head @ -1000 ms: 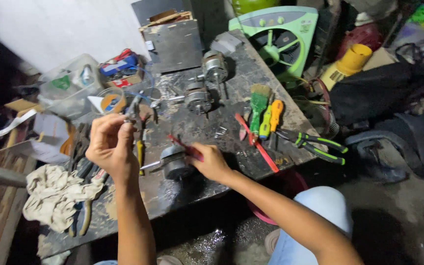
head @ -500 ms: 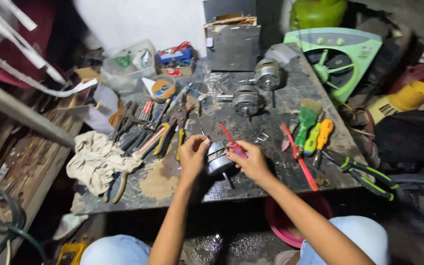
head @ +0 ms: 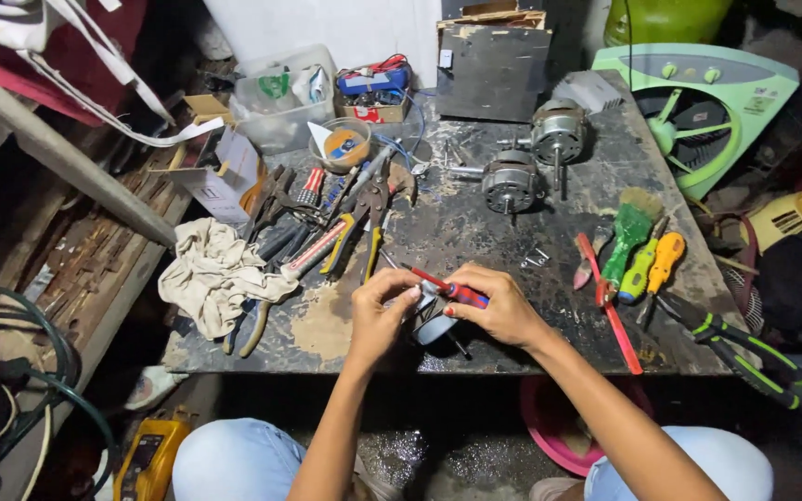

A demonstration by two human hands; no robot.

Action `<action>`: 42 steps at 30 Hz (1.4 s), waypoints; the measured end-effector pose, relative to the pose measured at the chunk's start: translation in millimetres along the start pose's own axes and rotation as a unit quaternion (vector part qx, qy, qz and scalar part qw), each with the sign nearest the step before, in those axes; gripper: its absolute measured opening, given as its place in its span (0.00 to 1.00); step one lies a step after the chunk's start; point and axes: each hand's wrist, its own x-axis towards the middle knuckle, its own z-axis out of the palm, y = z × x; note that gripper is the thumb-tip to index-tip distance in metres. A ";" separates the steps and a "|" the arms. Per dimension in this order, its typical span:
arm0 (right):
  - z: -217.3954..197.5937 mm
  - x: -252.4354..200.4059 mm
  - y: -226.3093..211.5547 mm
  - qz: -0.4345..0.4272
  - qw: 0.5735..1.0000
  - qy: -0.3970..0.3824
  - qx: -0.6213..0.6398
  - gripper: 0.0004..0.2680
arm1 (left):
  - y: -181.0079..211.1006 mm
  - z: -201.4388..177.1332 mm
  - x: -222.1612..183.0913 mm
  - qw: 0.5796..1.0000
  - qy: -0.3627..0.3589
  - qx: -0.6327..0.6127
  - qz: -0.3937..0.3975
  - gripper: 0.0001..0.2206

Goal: A person uses a screwdriver to pry and adjust components of a small electric motor on a cluttered workbench.

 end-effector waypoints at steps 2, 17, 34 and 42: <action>0.7 0.7 -1.9 0.000 1.000 0.003 -0.002 0.09 | -8.7 0.4 -1.2 1.000 -0.010 0.001 0.015 0.04; 1.4 -1.0 -3.5 0.002 1.000 0.007 -0.003 0.08 | 0.5 7.8 -1.4 0.998 -0.005 0.038 0.047 0.04; 5.2 -3.6 2.2 -0.012 1.000 0.015 -0.009 0.08 | -4.7 2.1 -8.6 0.997 -0.065 0.016 0.042 0.06; 9.5 -5.6 3.6 -0.026 0.999 0.022 -0.028 0.08 | -5.5 16.5 -19.0 0.998 0.005 -0.025 0.064 0.07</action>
